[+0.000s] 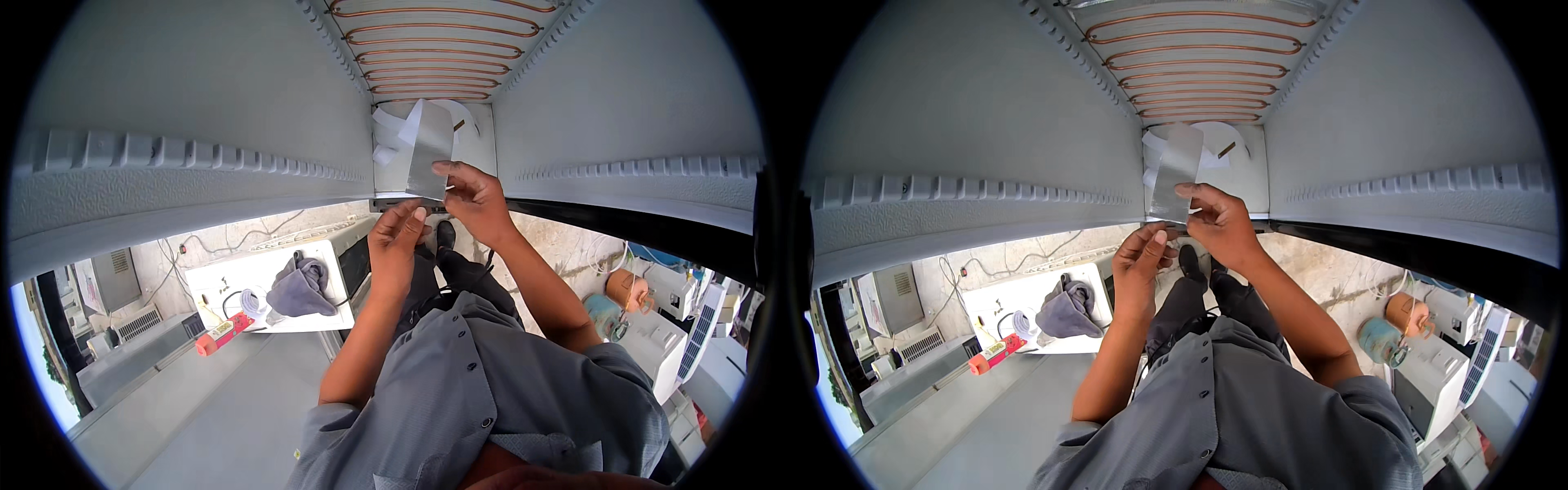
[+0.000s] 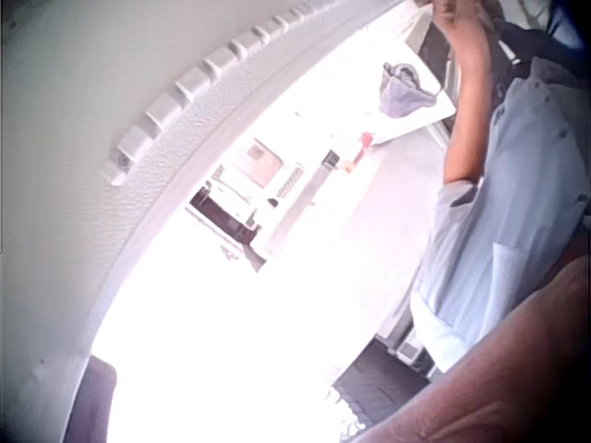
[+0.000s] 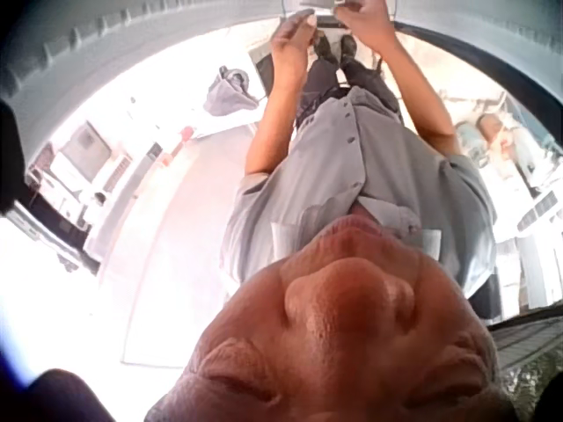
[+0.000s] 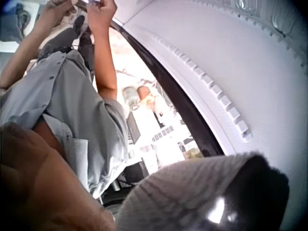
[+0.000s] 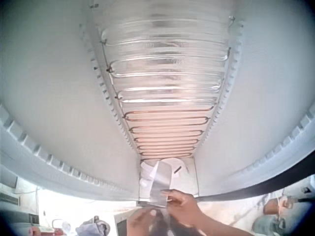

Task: The person applies strips of reflective insulation tape to the copper coils inside a refrigerator's freezer compartment. They carefully align the tape over the coils, smooth it down with their hands, and wipe the surface with a cloth. The person repeats this process for multiple sections of the coil assembly.

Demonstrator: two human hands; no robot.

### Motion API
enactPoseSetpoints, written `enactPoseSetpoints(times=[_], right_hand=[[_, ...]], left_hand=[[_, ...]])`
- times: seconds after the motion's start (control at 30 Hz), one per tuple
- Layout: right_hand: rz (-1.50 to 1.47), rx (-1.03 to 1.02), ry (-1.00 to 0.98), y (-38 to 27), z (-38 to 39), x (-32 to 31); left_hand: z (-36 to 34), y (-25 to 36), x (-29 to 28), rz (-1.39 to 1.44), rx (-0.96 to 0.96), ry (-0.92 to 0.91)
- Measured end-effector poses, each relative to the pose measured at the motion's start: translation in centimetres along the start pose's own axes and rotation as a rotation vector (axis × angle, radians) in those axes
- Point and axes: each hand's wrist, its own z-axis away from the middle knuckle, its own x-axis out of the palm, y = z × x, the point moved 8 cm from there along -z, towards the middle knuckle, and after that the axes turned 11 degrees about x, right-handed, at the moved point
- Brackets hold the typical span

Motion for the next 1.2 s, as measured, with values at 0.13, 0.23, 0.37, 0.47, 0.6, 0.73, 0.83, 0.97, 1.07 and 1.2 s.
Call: enactPoseSetpoints(times=[0.13,0.23,0.37,0.47,0.6,0.73,0.83,0.97,1.07,1.2], right_hand=[[0.208,-0.171,0.047,-3.7,3.2,3.1],[0.287,-0.095,-0.015,-4.5,4.9,4.9],[0.539,-0.202,0.266,-8.3,7.8,5.3],[0.395,-0.336,0.286,-9.5,8.2,6.6],[0.192,-0.337,0.268,-9.4,8.5,8.0],[0.03,-0.248,0.167,-8.9,8.4,9.2],[-0.018,-0.236,0.123,-9.2,8.2,10.1],[0.107,-0.285,0.237,-9.3,8.3,10.2],[0.285,-0.32,0.264,-10.0,8.9,9.9],[0.195,-0.208,0.199,-9.6,8.1,9.4]], left_hand=[[-0.3,2.2,-0.5,0.065,0.081,0.013],[-0.2,5.3,-1.6,-0.012,0.273,0.05],[0.4,8.9,-2.4,-0.238,0.445,-0.076],[-0.2,9.6,-1.3,-0.293,0.543,-0.203],[1.5,12.1,-0.4,-0.33,0.733,-0.26],[2.8,14.1,-0.6,-0.405,0.879,-0.254],[3.3,14.9,-1.2,-0.406,0.923,-0.241],[3.6,15.4,-1.8,-0.404,0.974,-0.229],[3.1,15.1,-2.1,-0.414,0.922,-0.232],[1.4,12.7,-2.5,-0.072,0.524,-0.199]])
